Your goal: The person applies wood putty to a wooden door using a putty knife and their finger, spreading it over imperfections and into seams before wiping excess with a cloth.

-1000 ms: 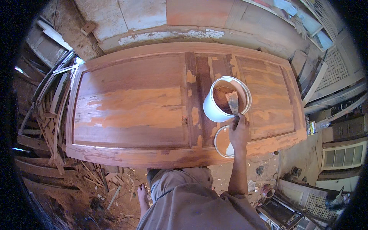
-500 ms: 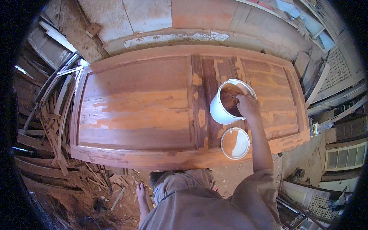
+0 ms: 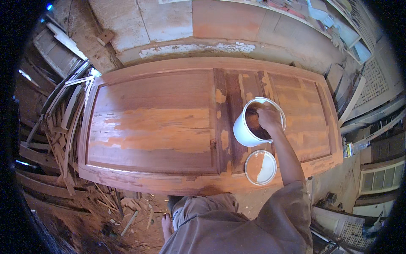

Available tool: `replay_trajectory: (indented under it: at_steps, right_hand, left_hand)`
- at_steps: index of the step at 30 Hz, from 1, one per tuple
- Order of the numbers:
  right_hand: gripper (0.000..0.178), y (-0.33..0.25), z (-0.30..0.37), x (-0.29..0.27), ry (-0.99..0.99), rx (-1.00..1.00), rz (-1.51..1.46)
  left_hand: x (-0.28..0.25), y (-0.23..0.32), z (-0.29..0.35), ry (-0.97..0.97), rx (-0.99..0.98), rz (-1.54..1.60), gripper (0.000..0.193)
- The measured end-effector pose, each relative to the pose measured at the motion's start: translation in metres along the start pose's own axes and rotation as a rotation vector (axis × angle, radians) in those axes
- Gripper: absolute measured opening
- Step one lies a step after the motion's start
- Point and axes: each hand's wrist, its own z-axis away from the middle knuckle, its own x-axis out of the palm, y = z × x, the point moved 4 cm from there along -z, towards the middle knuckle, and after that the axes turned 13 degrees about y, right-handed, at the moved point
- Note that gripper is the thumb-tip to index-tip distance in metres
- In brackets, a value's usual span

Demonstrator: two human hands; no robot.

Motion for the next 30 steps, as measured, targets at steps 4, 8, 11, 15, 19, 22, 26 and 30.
replay_trajectory:
  at_steps: [4, 8, 11, 15, 19, 22, 26, 30]
  right_hand:
    - [0.027, -0.003, -0.01, 0.001, -0.044, -0.033, -0.011]
    - [0.028, -0.003, -0.001, -0.046, -0.311, -0.199, -0.034]
    - [0.03, 0.066, 0.002, -0.028, -0.272, -0.251, -0.426]
    - [0.026, 0.07, 0.038, -0.031, -0.312, 0.015, -0.828]
    - [0.026, 0.081, 0.075, -0.016, -0.195, 0.265, -0.985]
    - [0.024, 0.064, 0.097, -0.011, 0.053, 0.301, -1.094]
    - [0.014, 0.039, 0.126, -0.007, 0.258, 0.293, -1.143]
    - [0.017, 0.027, 0.14, 0.003, 0.606, 0.192, -1.016]
  left_hand:
    - [0.002, 0.048, 0.001, -0.071, 0.019, -0.007, 0.043]
    - [-0.012, 0.071, -0.013, -0.013, 0.088, 0.064, 0.045]
    - [-0.002, 0.077, -0.007, -0.001, 0.056, 0.193, 0.046]
    - [-0.016, 0.041, -0.017, 0.068, 0.131, 0.098, 0.044]
    - [-0.002, 0.024, -0.01, -0.028, 0.011, 0.051, 0.044]
    - [-0.009, 0.008, -0.027, -0.02, 0.0, 0.025, 0.044]
    - [-0.013, 0.027, -0.03, 0.023, 0.106, 0.052, 0.043]
    - [-0.011, 0.084, -0.011, 0.023, 0.27, 0.036, 0.043]
